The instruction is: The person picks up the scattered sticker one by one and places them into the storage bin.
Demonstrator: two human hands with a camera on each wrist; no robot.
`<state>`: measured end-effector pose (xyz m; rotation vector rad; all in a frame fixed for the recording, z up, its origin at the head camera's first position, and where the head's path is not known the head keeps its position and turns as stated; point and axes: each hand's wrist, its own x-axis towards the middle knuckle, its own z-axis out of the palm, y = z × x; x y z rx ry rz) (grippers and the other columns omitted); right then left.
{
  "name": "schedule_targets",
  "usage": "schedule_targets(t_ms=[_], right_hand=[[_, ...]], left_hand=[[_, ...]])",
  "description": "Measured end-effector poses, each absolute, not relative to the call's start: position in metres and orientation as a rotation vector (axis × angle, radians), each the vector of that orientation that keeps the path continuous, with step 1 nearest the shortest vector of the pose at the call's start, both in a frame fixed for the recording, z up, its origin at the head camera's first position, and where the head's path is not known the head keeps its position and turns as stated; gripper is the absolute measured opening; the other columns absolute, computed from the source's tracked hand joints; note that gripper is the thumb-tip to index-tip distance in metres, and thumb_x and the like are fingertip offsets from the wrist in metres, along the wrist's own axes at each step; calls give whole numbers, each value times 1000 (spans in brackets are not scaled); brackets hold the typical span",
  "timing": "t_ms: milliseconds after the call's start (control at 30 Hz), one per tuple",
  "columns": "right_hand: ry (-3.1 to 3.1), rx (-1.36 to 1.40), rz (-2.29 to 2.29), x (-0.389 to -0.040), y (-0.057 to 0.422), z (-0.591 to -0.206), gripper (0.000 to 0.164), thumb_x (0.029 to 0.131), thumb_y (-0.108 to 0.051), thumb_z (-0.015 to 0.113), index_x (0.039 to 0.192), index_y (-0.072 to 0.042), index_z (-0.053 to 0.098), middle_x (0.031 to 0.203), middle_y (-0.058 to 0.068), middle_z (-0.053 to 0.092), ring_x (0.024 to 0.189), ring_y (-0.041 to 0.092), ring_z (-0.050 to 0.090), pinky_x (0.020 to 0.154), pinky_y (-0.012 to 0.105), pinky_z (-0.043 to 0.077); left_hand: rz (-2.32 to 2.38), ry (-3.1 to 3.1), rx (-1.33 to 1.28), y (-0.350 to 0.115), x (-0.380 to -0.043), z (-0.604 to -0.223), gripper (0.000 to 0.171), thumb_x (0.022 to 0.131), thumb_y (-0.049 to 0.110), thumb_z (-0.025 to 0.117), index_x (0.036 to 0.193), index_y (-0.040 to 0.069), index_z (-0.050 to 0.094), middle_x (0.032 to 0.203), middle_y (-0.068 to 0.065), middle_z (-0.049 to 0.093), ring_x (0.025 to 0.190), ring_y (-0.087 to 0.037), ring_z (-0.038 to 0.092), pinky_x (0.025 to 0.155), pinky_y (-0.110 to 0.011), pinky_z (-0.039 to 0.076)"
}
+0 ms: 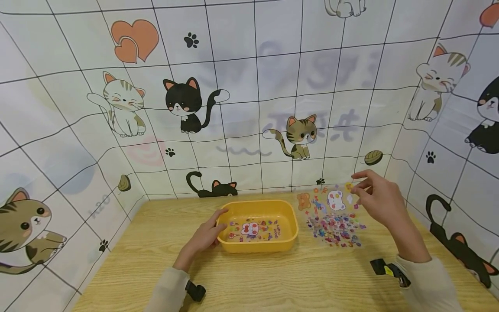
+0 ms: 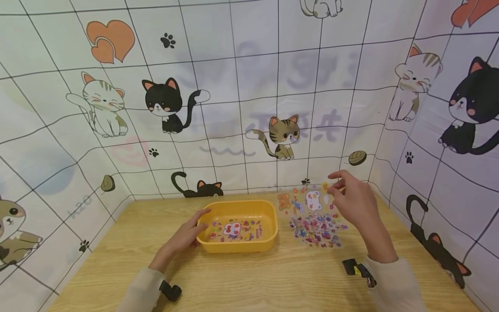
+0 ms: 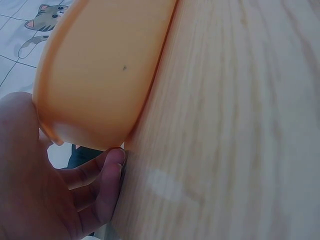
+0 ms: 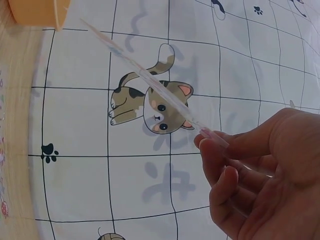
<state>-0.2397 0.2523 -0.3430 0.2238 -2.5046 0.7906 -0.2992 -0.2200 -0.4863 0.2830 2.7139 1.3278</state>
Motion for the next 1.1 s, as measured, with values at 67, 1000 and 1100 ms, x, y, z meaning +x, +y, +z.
schedule_targets(t_ms=[67, 1000, 1100], right_hand=[[-2497, 220, 788, -239, 252, -343, 32, 101, -10, 63, 133, -3, 61, 102, 23, 74, 67, 17, 68, 49, 28, 40], [-2482, 271, 800, -236, 241, -342, 31, 100, -8, 64, 130, -1, 61, 100, 24, 74, 63, 14, 66, 47, 28, 40], [-2483, 272, 800, -235, 242, -341, 31, 100, -8, 63, 131, -1, 61, 100, 23, 73, 64, 15, 66, 47, 28, 40]], left_hand=[[1329, 2715, 285, -220, -299, -486, 52, 106, 33, 51, 157, 35, 39, 76, -6, 57, 50, -16, 50, 48, -27, 44], [1328, 2714, 288, -219, -298, -485, 51, 106, 32, 52, 156, 35, 40, 75, -6, 57, 50, -17, 50, 49, -28, 45], [1324, 2719, 287, -220, -298, -485, 51, 106, 32, 51, 156, 35, 40, 73, -6, 57, 50, -17, 49, 49, -28, 45]])
